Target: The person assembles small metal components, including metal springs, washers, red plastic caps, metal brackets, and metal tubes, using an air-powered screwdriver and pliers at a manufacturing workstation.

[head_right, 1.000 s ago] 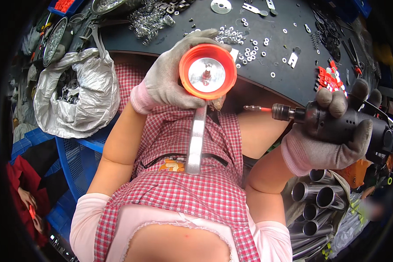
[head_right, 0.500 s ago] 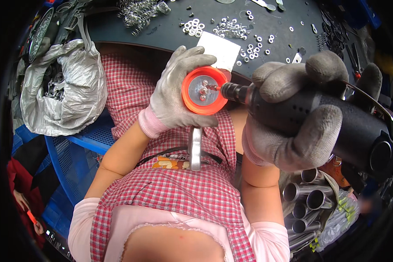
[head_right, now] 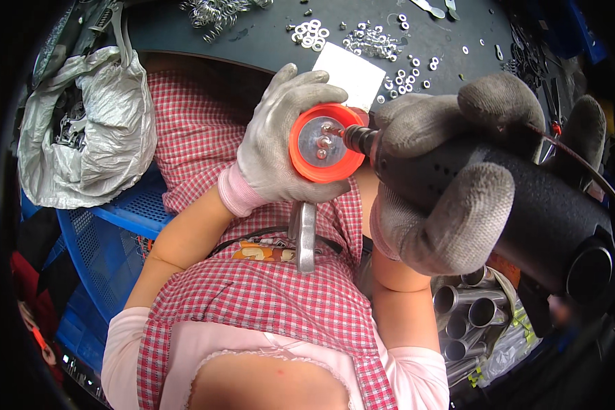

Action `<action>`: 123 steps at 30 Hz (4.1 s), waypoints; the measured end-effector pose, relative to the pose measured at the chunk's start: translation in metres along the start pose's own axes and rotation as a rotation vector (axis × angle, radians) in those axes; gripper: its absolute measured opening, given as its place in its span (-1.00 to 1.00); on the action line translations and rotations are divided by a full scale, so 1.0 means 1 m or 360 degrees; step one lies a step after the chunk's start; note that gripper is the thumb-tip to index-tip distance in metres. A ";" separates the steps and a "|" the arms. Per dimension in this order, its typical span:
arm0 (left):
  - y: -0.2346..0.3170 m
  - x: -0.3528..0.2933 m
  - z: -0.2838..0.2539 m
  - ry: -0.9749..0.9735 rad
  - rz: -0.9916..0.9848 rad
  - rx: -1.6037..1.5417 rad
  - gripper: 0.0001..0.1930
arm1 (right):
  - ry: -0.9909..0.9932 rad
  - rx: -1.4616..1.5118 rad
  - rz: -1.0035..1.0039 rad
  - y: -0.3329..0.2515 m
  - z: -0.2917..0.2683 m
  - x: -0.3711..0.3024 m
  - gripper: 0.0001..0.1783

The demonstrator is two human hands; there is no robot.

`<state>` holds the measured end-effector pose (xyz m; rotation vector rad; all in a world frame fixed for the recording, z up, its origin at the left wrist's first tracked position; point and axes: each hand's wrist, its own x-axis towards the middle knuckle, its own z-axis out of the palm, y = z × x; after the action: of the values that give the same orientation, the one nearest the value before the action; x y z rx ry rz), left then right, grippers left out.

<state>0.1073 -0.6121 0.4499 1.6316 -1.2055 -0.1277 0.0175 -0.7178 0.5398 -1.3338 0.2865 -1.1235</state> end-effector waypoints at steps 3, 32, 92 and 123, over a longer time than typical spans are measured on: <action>0.000 0.000 0.002 0.0028 0.0005 -0.0006 -0.17 | -0.0013 -0.0085 -0.0038 0.001 0.006 -0.001 -0.42; -0.003 -0.001 0.017 0.0323 0.0103 0.0028 -0.22 | -0.0207 0.0179 -0.0017 -0.018 -0.006 -0.013 -0.47; 0.016 0.081 -0.041 0.0126 -0.0179 -0.0327 -0.32 | 0.0318 -0.2578 0.0604 0.027 -0.129 0.103 -0.45; 0.079 0.186 -0.053 -0.0476 0.0941 0.1849 -0.59 | -0.0060 0.2602 0.1251 0.097 -0.006 0.075 -0.39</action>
<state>0.1794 -0.7102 0.6191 2.1285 -2.1638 0.8826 0.0957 -0.7957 0.4853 0.2532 -0.1671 -0.3339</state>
